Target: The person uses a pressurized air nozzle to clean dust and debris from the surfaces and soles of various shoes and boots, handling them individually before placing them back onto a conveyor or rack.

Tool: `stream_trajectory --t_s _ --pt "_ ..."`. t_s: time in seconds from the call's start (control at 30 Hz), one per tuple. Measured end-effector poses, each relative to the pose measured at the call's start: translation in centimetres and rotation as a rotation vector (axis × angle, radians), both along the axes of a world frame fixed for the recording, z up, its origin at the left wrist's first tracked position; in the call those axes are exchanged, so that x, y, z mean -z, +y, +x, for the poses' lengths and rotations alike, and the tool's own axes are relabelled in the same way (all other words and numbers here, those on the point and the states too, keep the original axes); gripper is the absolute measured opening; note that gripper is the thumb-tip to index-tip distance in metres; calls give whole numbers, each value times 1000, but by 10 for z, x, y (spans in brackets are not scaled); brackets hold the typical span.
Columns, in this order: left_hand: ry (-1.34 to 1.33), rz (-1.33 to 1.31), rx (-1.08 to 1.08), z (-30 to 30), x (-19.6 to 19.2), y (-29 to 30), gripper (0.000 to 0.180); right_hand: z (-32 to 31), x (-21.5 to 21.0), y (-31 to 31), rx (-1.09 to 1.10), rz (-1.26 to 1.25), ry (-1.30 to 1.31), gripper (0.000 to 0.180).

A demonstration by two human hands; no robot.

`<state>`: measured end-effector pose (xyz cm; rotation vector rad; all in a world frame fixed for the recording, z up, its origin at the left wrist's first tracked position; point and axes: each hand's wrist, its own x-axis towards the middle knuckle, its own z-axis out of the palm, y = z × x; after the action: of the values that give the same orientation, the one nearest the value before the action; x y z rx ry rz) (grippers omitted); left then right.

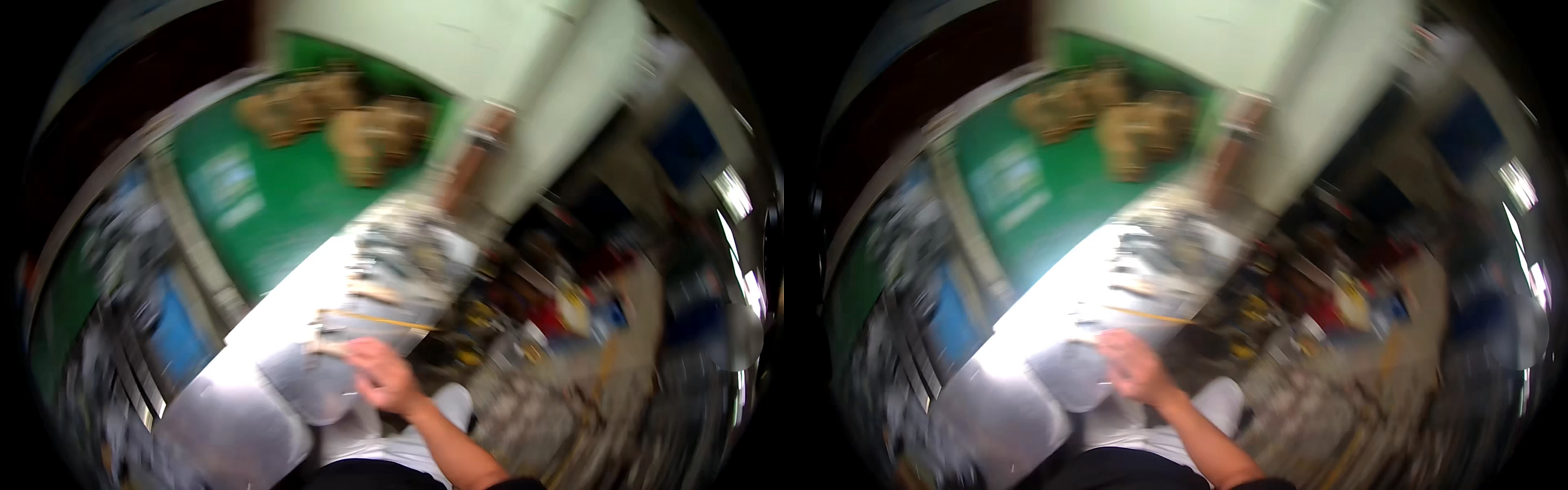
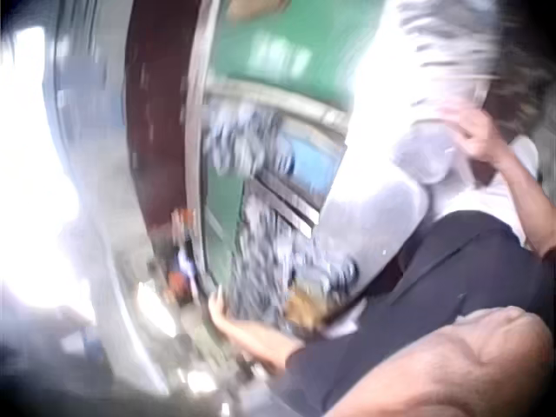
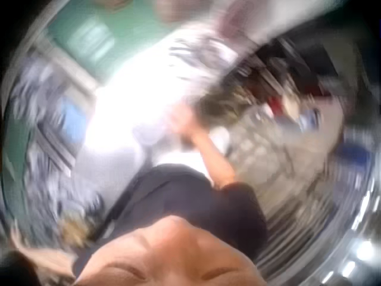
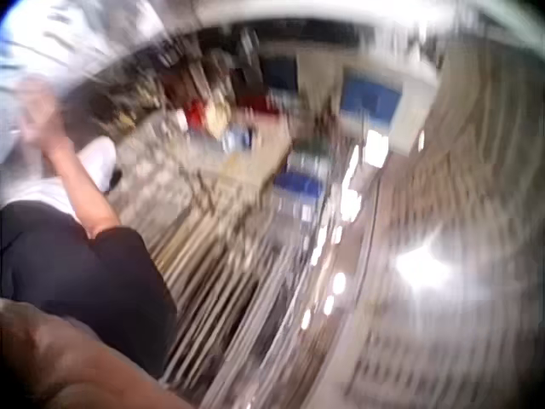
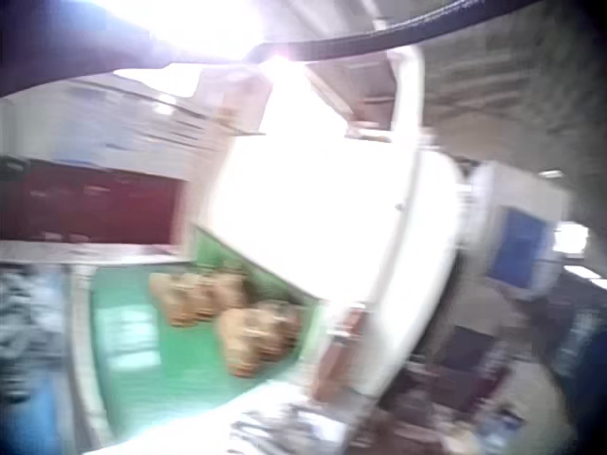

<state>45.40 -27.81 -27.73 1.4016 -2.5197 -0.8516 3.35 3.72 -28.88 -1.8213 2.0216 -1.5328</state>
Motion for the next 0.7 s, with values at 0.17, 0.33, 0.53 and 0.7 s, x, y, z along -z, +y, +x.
stream_trajectory --t_s 0.17,0.33,0.53,0.7 --pt "212 370 756 -295 29 83 47 12 12 97 306 30 19 37" --pt "151 480 1267 -431 -2 207 45 15 3 291 995 -10 -44 39" --pt "-5 523 1607 -518 -11 305 44 180 -80 539 2189 -203 449 33" --pt "-192 465 1673 -572 -73 383 44 354 -244 654 2675 -285 1081 33"
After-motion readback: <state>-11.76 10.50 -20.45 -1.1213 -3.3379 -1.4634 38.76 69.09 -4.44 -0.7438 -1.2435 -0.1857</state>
